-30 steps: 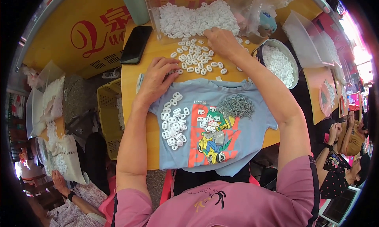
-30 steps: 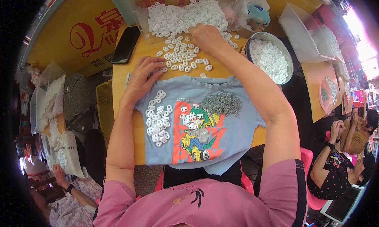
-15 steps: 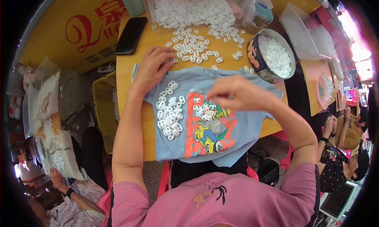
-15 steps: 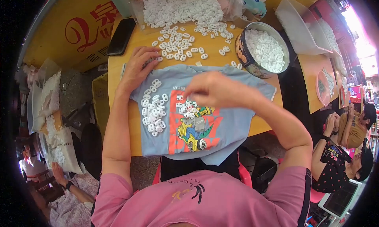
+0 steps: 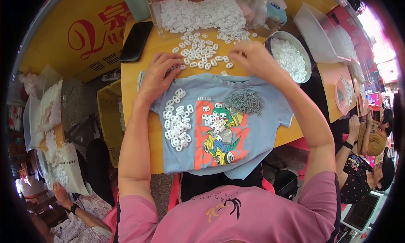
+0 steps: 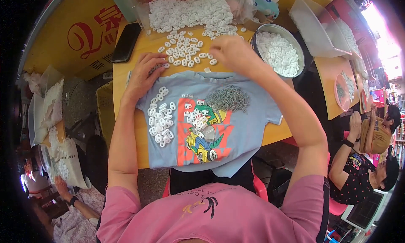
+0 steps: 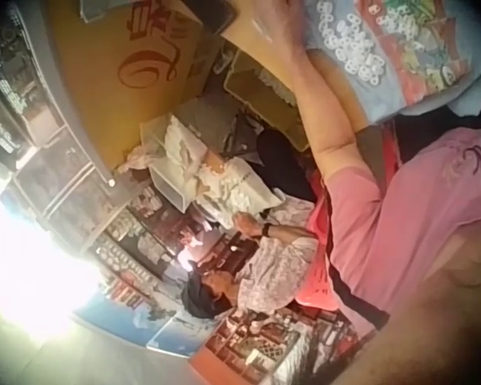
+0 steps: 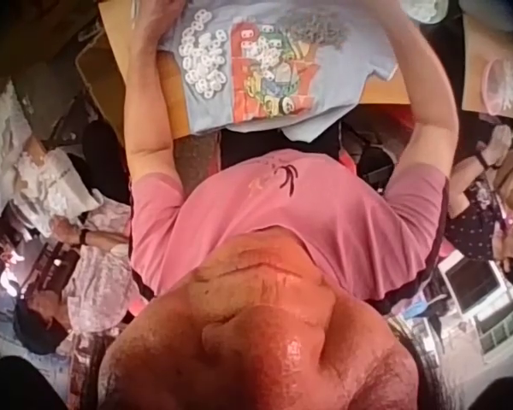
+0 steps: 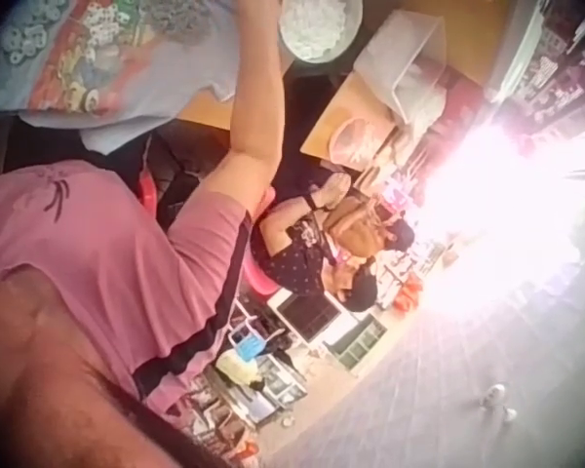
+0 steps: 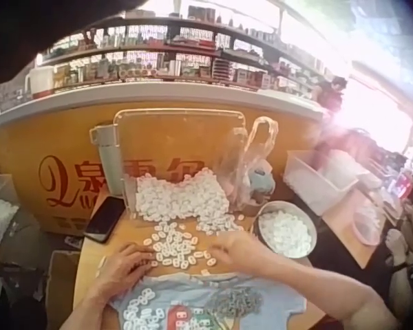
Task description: Attaching small decorative plastic accessories to a graphic t-shirt using small metal pins.
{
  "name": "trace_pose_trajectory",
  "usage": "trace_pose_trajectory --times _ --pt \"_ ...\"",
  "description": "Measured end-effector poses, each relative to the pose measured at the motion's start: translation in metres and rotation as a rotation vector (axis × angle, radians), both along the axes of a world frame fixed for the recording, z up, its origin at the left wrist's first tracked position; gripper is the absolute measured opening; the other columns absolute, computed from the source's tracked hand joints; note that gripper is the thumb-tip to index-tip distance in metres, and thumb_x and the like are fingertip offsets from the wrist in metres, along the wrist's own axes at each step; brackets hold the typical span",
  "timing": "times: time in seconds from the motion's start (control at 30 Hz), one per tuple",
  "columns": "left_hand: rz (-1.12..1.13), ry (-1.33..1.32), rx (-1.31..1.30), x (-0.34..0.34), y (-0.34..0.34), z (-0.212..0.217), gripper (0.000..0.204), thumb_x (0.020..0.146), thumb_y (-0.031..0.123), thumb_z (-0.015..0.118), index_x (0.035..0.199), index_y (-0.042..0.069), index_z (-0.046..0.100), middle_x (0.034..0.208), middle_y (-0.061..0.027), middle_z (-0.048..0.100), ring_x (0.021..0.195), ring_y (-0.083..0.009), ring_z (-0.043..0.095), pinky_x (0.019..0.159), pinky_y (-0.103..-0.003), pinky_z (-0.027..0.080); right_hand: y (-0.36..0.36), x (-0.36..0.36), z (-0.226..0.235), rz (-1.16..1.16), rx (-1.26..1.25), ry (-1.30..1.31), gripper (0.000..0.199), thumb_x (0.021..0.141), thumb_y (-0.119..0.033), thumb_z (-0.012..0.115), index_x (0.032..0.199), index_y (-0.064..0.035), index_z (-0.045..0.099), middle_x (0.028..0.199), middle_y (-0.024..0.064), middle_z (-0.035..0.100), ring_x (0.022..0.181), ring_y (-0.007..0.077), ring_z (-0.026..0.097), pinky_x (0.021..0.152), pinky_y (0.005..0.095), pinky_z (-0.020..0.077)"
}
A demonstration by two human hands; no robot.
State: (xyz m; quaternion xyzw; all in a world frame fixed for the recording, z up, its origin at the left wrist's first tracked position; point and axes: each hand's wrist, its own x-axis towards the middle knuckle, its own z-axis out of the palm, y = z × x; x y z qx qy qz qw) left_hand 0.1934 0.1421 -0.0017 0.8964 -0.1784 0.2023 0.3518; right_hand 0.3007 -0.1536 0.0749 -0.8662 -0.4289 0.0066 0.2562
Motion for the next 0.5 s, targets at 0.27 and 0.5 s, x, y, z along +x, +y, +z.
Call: trace_pose_trajectory --times 0.27,0.5 --pt "-0.013 -0.013 0.01 0.002 -0.001 -0.001 0.017 0.088 0.008 0.068 0.105 0.004 0.069 0.118 -0.0082 0.068 0.112 -0.032 0.056 0.096 -0.041 0.047 0.024 0.075 -0.039 -0.176 -0.081 -0.115 0.027 0.089 -0.023 0.067 0.105 -0.0022 0.074 0.098 0.0177 0.073 0.093 0.0349 0.069 0.082 0.043 0.0534" --pt "-0.011 -0.014 0.011 0.0 0.001 -0.001 0.018 0.088 0.008 0.069 0.105 0.004 0.068 0.118 -0.0083 0.068 0.111 -0.032 0.056 0.096 -0.041 0.047 0.028 0.082 -0.043 -0.235 -0.154 -0.215 0.028 0.089 -0.025 0.066 0.102 -0.0012 0.073 0.094 0.0184 0.072 0.091 0.0356 0.069 0.081 0.0438 0.0531"
